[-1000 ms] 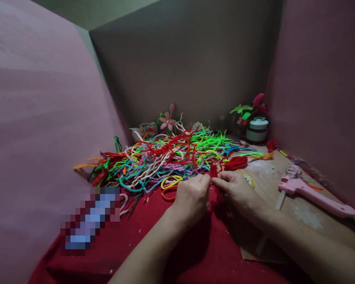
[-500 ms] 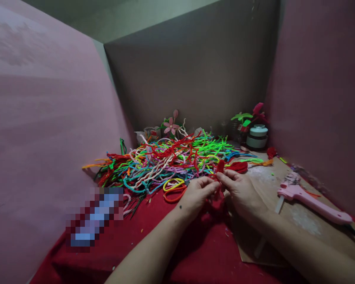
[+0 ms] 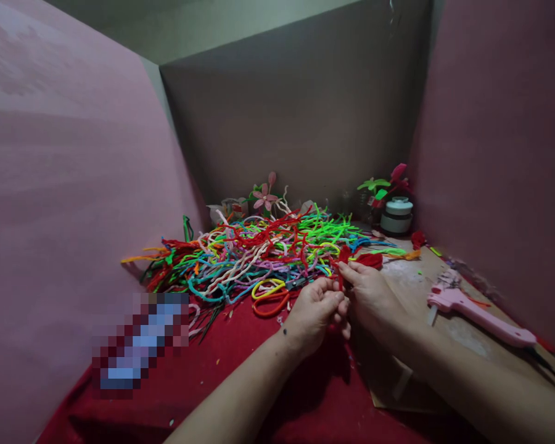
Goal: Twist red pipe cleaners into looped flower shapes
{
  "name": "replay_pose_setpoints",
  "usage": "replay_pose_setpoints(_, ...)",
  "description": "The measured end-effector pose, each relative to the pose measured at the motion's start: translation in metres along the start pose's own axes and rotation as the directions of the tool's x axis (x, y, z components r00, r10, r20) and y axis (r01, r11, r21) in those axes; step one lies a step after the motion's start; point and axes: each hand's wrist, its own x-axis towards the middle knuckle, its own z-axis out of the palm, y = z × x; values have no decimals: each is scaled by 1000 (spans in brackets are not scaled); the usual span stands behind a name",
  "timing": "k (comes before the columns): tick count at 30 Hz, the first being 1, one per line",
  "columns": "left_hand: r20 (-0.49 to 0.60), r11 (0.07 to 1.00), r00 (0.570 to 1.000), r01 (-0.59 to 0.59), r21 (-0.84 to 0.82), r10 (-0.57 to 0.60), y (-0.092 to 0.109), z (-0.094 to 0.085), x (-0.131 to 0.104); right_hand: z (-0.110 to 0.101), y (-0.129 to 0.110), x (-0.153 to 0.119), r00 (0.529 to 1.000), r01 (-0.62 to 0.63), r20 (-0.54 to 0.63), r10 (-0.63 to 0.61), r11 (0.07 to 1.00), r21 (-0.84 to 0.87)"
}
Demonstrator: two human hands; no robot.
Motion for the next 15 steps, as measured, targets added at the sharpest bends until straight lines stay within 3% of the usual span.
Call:
replay_pose_setpoints(3,18,998,1000,23,55,-24,2,-2,-2,-3,-1,6,999,44,6,-44,997,-58)
replay_pose_setpoints(6,2,965,993,113,237,-117,9,-9,-2,-7,0,8,997,78,35,-75,994,-78)
replay_pose_setpoints(7,-61,943,994,101,318,-86,12,-12,-2,-9,-1,8,996,71,53,-68,995,-64)
replay_pose_setpoints(9,-221,890,965,-26,455,141,17,-18,0,-11,-1,6,995,29,92,-25,999,-44)
replay_pose_setpoints(11,-256,872,933,-105,479,253,20,-23,3,-12,-1,3,990,-12,137,20,998,-62)
replay_pose_setpoints(15,-249,911,951,-67,406,181,19,-25,6,-14,5,0,965,-37,255,65,993,-112)
